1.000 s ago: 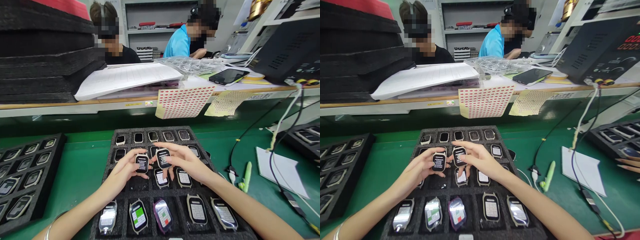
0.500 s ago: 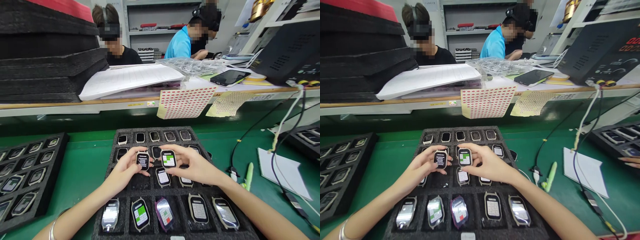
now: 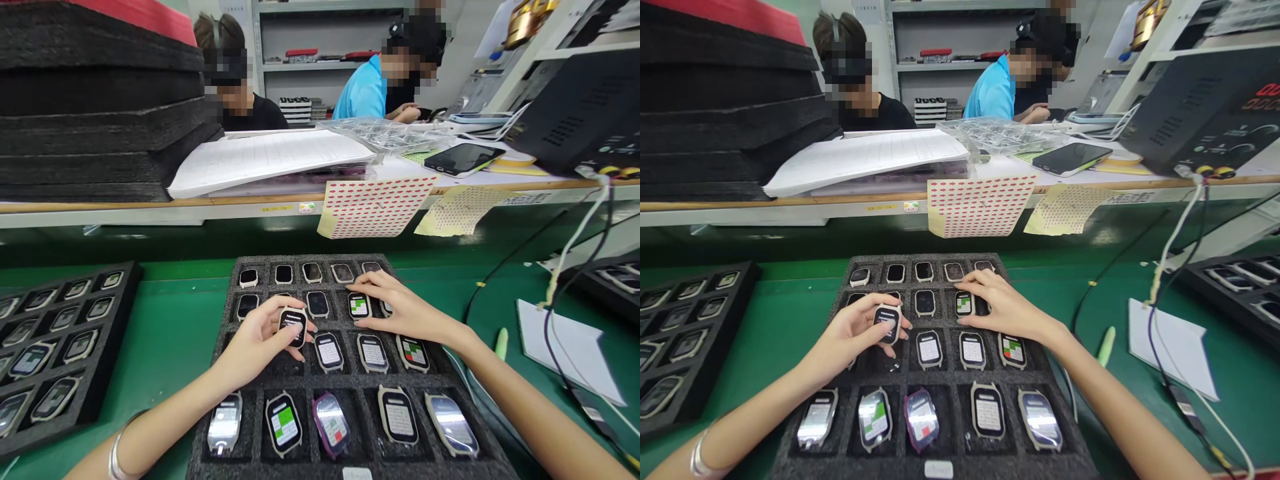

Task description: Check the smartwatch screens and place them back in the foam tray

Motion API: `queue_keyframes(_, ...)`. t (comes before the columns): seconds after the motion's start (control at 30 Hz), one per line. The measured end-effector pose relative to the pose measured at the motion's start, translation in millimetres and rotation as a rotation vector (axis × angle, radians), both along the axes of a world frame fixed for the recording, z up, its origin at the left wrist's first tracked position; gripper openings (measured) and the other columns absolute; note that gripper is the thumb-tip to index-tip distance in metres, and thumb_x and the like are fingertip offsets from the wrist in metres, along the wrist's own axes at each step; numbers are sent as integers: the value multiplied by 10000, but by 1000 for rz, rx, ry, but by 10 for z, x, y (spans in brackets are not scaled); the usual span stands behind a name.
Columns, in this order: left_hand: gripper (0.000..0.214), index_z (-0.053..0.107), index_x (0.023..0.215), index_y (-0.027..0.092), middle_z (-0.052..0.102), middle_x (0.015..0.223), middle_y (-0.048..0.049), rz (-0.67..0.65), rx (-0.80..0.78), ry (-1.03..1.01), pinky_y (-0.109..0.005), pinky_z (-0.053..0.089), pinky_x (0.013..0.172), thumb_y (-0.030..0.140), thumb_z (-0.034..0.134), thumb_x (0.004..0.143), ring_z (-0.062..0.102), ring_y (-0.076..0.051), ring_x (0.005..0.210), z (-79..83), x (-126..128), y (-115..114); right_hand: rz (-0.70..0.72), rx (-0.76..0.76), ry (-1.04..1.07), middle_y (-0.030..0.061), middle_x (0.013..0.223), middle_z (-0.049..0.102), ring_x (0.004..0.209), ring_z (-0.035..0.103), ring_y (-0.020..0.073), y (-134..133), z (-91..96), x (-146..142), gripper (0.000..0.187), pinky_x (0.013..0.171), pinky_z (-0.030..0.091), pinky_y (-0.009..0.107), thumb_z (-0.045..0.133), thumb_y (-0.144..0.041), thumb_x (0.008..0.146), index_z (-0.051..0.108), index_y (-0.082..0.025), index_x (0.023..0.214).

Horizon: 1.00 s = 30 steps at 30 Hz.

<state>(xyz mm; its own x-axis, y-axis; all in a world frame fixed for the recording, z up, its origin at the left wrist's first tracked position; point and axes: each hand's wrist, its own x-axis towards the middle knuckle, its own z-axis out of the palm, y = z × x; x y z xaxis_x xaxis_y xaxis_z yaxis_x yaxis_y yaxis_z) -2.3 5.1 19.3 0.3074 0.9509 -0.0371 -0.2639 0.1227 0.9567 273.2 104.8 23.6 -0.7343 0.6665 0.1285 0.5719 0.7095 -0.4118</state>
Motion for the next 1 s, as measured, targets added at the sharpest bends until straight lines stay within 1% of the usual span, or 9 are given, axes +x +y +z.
queue_keyframes(0.1, 290, 551, 1091, 169, 681, 924, -104, 0, -8, 10, -320, 558, 644, 263, 635, 829, 643, -226, 862, 13, 2, -4, 78, 5, 18, 101, 1187, 577, 1085, 490, 277, -24, 93, -150, 387, 951, 370, 433, 586, -425, 881, 611, -206, 1199)
queue_keyframes(0.2, 281, 536, 1096, 164, 676, 936, -109, -4, -17, 11, -324, 557, 656, 224, 615, 833, 641, -226, 870, 32, 1, -16, 140, -20, -18, 92, 1089, 634, 1020, 513, 260, -48, 103, -395, 278, 918, 385, 410, 539, -339, 926, 639, -187, 1137)
queue_keyframes(0.33, 369, 514, 1115, 189, 655, 990, -96, -26, -6, 7, -324, 552, 700, 120, 644, 776, 618, -221, 920, 31, 2, -42, -19, -24, -33, 115, 946, 631, 932, 540, 269, -108, -46, -706, 178, 861, 400, 403, 616, -207, 871, 659, -132, 1027)
queue_keyframes(0.47, 448, 498, 1134, 207, 634, 1019, -78, -25, 3, 35, -316, 541, 740, 55, 652, 741, 598, -208, 950, 6, 8, -53, -142, -56, 24, 98, 877, 602, 846, 558, 246, -181, -172, -829, 215, 732, 423, 345, 635, -190, 854, 607, -104, 1049)
queue_keyframes(0.67, 374, 487, 1140, 184, 640, 980, -83, 107, 50, 35, -293, 549, 693, 139, 639, 801, 607, -201, 913, 61, -37, -34, -168, -140, 132, -5, 723, 567, 671, 539, 160, -147, -26, -807, 313, 598, 393, 255, 699, -201, 790, 590, -133, 1075)
queue_keyframes(0.77, 369, 494, 1143, 187, 644, 970, -75, 147, 64, 48, -285, 548, 686, 160, 644, 807, 618, -202, 902, 108, -65, -32, -71, -341, 313, 16, 774, 589, 691, 554, 149, -148, 111, -779, 212, 604, 430, 252, 651, -290, 834, 621, -135, 976)
queue_keyframes(0.9, 360, 511, 1140, 191, 651, 966, -69, 153, 60, 32, -274, 544, 672, 174, 650, 808, 626, -200, 889, 106, -56, -37, 11, -718, 717, 76, 1020, 631, 946, 614, 182, -249, 198, -776, 208, 811, 494, 314, 628, -345, 859, 552, -154, 893)
queue_keyframes(0.93, 359, 514, 1136, 189, 652, 958, -67, 150, 55, 28, -272, 542, 666, 173, 652, 806, 628, -200, 884, 96, -48, -38, 8, -805, 773, 83, 1030, 641, 941, 635, 190, -279, 193, -782, 211, 795, 515, 325, 616, -351, 871, 524, -162, 897)
queue_keyframes(1.0, 356, 515, 1134, 187, 652, 944, -63, 147, 43, 24, -268, 539, 659, 171, 652, 806, 634, -199, 873, 70, -34, -38, -4, -966, 824, 88, 963, 674, 768, 687, 188, -321, 163, -793, 217, 595, 552, 278, 569, -370, 905, 472, -177, 924)
